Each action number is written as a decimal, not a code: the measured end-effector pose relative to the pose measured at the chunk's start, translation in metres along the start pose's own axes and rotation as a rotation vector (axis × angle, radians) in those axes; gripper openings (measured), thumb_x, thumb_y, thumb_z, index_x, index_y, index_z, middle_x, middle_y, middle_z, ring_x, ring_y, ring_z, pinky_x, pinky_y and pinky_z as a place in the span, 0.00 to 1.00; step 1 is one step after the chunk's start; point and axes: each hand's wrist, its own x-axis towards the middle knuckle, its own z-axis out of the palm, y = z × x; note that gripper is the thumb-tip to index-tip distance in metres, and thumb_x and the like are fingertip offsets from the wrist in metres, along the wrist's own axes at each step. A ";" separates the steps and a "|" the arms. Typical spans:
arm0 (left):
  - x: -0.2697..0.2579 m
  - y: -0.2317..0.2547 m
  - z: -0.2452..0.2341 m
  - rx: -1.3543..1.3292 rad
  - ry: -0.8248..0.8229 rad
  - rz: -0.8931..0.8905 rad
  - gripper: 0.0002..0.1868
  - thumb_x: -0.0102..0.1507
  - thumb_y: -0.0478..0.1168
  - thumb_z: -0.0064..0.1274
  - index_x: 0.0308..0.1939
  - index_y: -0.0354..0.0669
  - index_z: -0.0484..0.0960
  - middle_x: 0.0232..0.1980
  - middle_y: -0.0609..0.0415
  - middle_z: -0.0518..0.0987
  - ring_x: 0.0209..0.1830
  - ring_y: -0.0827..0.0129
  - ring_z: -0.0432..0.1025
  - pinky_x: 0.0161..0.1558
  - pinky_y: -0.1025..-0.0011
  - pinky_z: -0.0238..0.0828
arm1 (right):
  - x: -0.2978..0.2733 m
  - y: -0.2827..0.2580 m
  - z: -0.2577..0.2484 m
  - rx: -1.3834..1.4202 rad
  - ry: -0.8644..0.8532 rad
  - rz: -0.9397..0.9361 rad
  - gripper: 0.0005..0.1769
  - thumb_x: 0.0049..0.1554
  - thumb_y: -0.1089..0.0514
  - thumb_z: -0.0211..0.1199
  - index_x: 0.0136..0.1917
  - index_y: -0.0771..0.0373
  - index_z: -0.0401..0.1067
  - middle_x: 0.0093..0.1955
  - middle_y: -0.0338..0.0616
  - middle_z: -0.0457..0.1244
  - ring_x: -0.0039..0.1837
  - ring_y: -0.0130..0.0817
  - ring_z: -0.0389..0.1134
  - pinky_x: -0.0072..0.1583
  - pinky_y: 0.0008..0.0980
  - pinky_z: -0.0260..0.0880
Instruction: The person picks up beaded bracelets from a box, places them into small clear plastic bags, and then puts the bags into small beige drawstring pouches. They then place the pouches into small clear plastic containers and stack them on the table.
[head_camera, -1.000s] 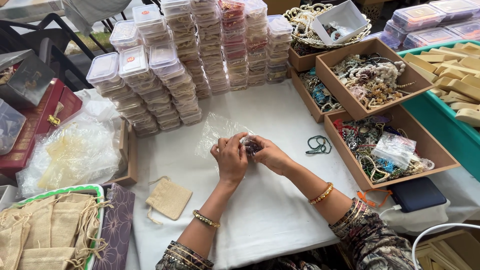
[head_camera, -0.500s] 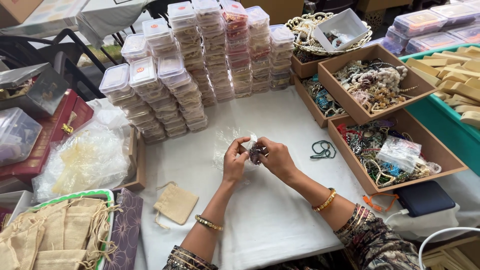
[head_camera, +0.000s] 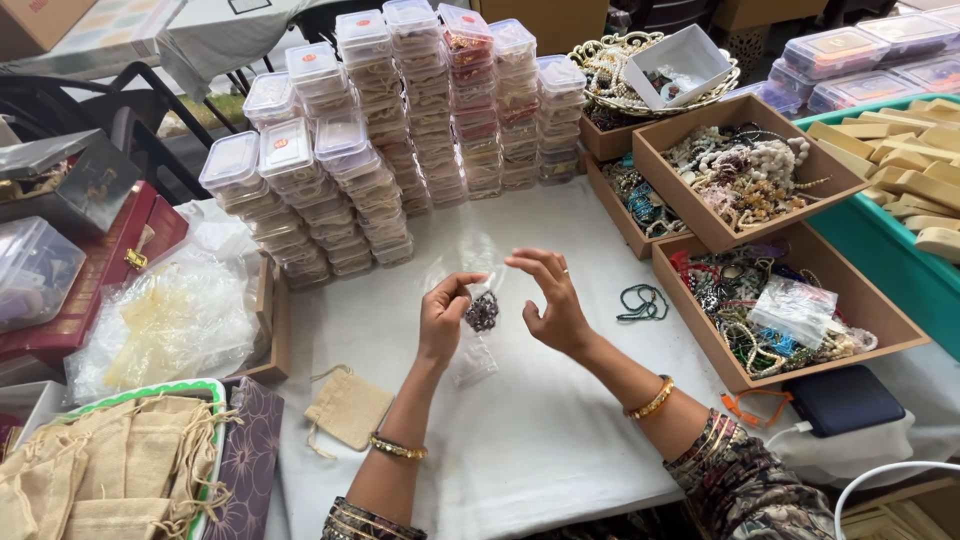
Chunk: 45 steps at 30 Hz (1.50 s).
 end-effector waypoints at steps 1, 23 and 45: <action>0.000 0.005 -0.002 0.001 0.002 -0.004 0.23 0.59 0.27 0.41 0.55 0.34 0.85 0.30 0.66 0.64 0.29 0.82 0.55 0.33 0.79 0.52 | 0.002 0.000 -0.001 0.002 -0.002 0.003 0.33 0.40 0.74 0.60 0.61 0.66 0.71 0.66 0.49 0.62 0.69 0.48 0.62 0.69 0.46 0.60; -0.004 0.011 -0.004 -0.204 -0.138 -0.127 0.28 0.68 0.52 0.56 0.66 0.36 0.77 0.58 0.44 0.83 0.58 0.60 0.79 0.61 0.64 0.76 | -0.012 0.040 0.014 0.799 0.035 0.661 0.10 0.57 0.59 0.69 0.51 0.60 0.74 0.43 0.38 0.72 0.47 0.25 0.73 0.49 0.22 0.71; 0.002 -0.004 -0.026 0.793 -0.113 -0.212 0.07 0.60 0.40 0.63 0.43 0.51 0.89 0.34 0.55 0.86 0.35 0.69 0.78 0.42 0.68 0.74 | -0.019 0.080 0.012 -0.003 -0.524 0.467 0.10 0.48 0.51 0.75 0.39 0.58 0.85 0.44 0.40 0.74 0.55 0.39 0.66 0.57 0.39 0.68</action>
